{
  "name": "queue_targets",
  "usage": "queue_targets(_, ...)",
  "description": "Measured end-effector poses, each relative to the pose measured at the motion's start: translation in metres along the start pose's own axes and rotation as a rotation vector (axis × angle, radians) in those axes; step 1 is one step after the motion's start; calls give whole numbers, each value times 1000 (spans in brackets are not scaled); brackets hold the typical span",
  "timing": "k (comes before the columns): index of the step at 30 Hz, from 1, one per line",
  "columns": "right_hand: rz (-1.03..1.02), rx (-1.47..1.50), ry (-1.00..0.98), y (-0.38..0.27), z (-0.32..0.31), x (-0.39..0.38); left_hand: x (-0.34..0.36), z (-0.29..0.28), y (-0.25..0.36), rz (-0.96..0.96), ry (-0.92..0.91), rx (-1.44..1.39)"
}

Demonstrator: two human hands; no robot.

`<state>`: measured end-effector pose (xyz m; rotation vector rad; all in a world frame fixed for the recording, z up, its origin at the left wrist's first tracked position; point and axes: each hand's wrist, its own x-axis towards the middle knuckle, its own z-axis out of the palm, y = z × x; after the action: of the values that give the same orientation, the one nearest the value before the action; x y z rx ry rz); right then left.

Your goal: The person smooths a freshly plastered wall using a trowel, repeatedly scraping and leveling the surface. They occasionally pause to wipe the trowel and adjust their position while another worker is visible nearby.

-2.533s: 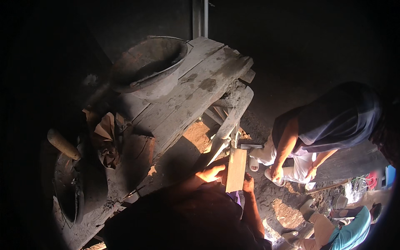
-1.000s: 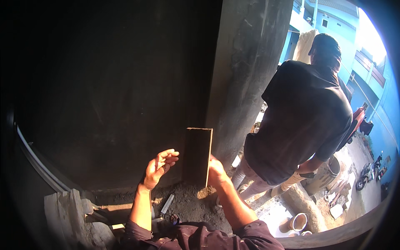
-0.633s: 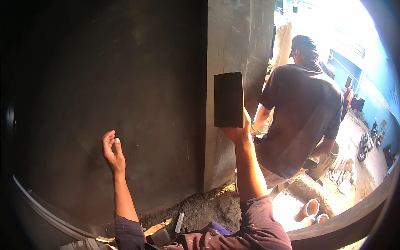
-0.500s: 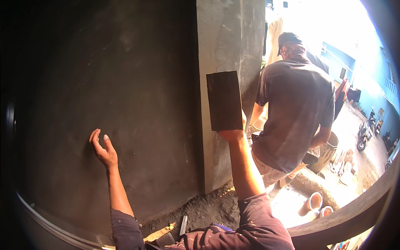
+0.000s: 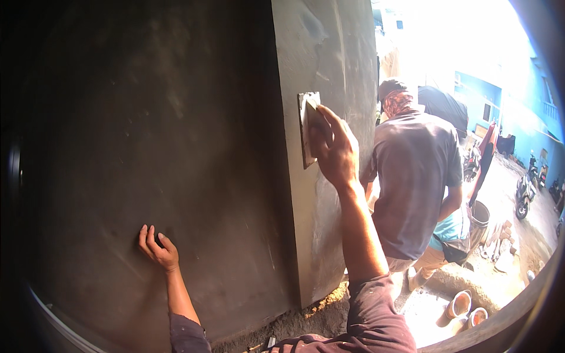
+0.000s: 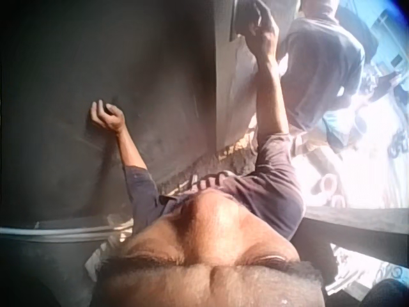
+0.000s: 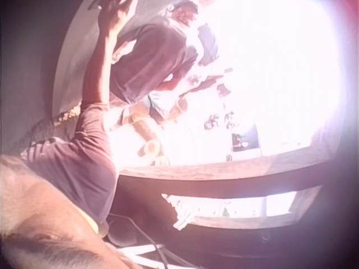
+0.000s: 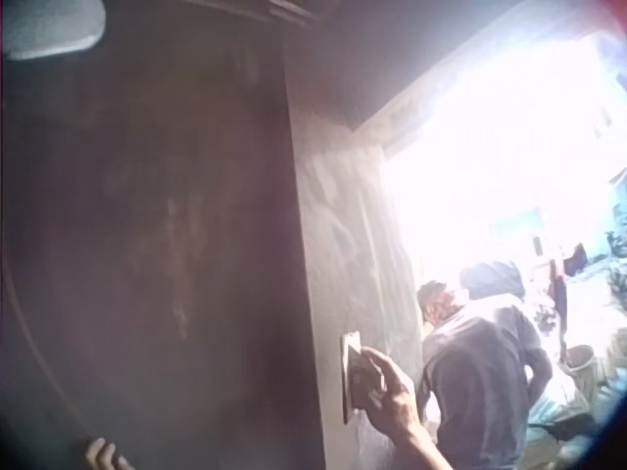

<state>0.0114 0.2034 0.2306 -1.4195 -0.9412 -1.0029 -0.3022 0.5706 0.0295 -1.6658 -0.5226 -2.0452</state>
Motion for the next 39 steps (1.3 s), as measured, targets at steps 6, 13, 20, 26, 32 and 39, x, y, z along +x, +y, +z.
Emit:
queue_targets(6, -327, -218, -25, -38, -2, 134, 1, -2, -3, 6, -3, 11)
queue_targets(13, -381, -570, -21, -73, 28, 281, -9, 2, -2, -24, -7, 8)
queue_targets(20, -682, -905, 20, -76, 29, 375, -3, -4, -9, 4, -1, 41)
queue_targets(26, -245, -566, -175, -80, 21, 323, -8, 2, -4, -8, -9, 55)
queue_targets(32, -272, -449, -425, -55, 0, 149, -3, -2, -8, -1, -17, 56)
queue_targets(39, 0, -313, -454, 18, -11, -118, -4, 4, -3, -38, 15, -39)
